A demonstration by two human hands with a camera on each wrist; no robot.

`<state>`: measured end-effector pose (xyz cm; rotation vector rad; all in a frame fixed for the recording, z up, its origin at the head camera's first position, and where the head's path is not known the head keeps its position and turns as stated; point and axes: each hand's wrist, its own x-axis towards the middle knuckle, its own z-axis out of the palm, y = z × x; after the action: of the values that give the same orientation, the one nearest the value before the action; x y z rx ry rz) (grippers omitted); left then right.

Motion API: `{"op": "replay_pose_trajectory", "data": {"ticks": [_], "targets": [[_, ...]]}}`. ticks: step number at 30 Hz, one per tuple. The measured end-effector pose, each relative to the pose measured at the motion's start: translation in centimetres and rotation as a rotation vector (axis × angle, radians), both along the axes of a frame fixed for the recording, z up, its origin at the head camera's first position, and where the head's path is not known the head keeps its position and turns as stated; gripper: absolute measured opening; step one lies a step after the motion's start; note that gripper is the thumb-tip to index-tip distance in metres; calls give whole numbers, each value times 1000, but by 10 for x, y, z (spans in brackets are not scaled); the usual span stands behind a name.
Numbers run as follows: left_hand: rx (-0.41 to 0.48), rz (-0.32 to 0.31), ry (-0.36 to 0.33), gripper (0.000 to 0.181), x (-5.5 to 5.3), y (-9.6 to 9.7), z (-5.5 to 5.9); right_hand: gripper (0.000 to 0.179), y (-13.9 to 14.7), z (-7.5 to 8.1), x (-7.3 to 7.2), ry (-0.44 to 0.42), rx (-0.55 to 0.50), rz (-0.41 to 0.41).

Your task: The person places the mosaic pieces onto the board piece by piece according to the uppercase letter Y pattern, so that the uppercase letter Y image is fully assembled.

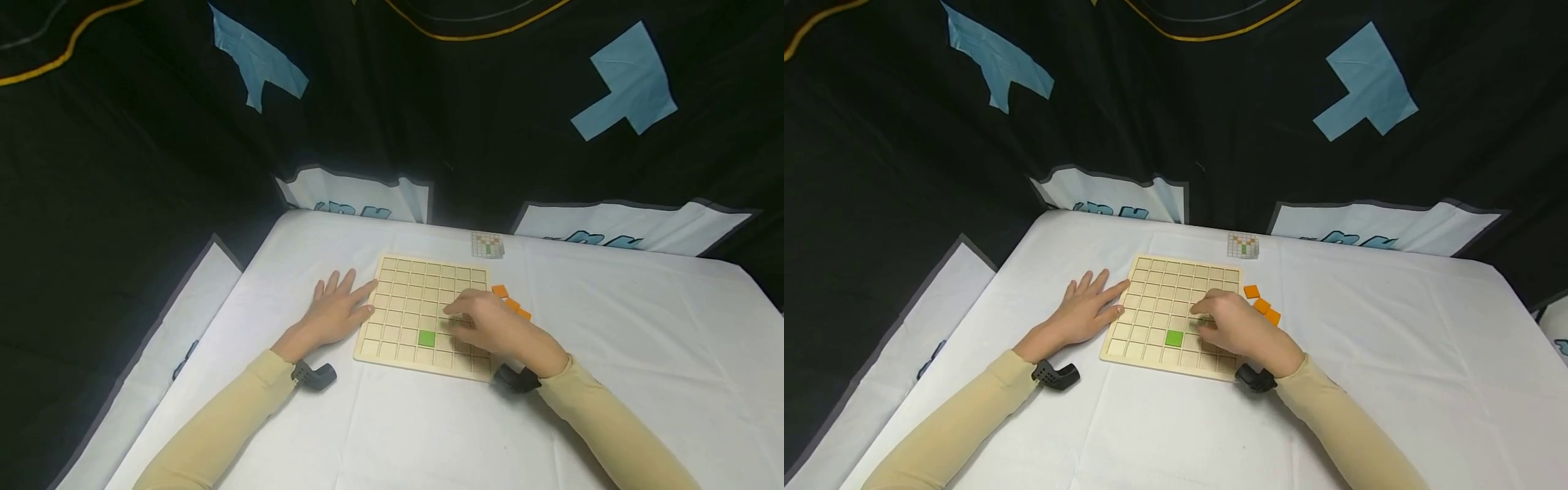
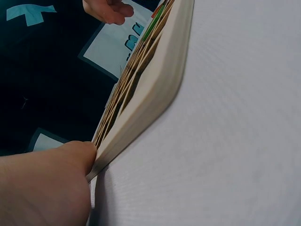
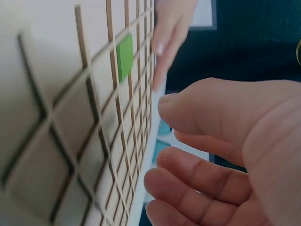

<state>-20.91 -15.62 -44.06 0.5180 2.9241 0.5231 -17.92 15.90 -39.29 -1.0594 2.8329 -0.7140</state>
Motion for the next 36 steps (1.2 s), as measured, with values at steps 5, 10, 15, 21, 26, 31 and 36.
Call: {"op": "replay_pose_trajectory", "data": {"ticks": [5,10,15,21,26,31,36], "targets": [[10,4,-5,59,1,0,1,28,21,4,-1,49,-7,-50],[11,4,-6,59,1,0,1,30,41,7,0,84,23,-112],[6,3,-5,59,0,1,0,32,56,7,1,54,47,-166],[5,8,-8,59,1,1,1,35,65,-1,1,-24,65,-215],[4,11,-9,59,1,0,1,34,66,-9,-1,-28,60,-201],[0,9,-9,59,0,1,1,35,66,-13,-1,-23,70,-207],[1,7,-5,59,1,1,1,32,64,-15,-2,-23,75,-198]]}}
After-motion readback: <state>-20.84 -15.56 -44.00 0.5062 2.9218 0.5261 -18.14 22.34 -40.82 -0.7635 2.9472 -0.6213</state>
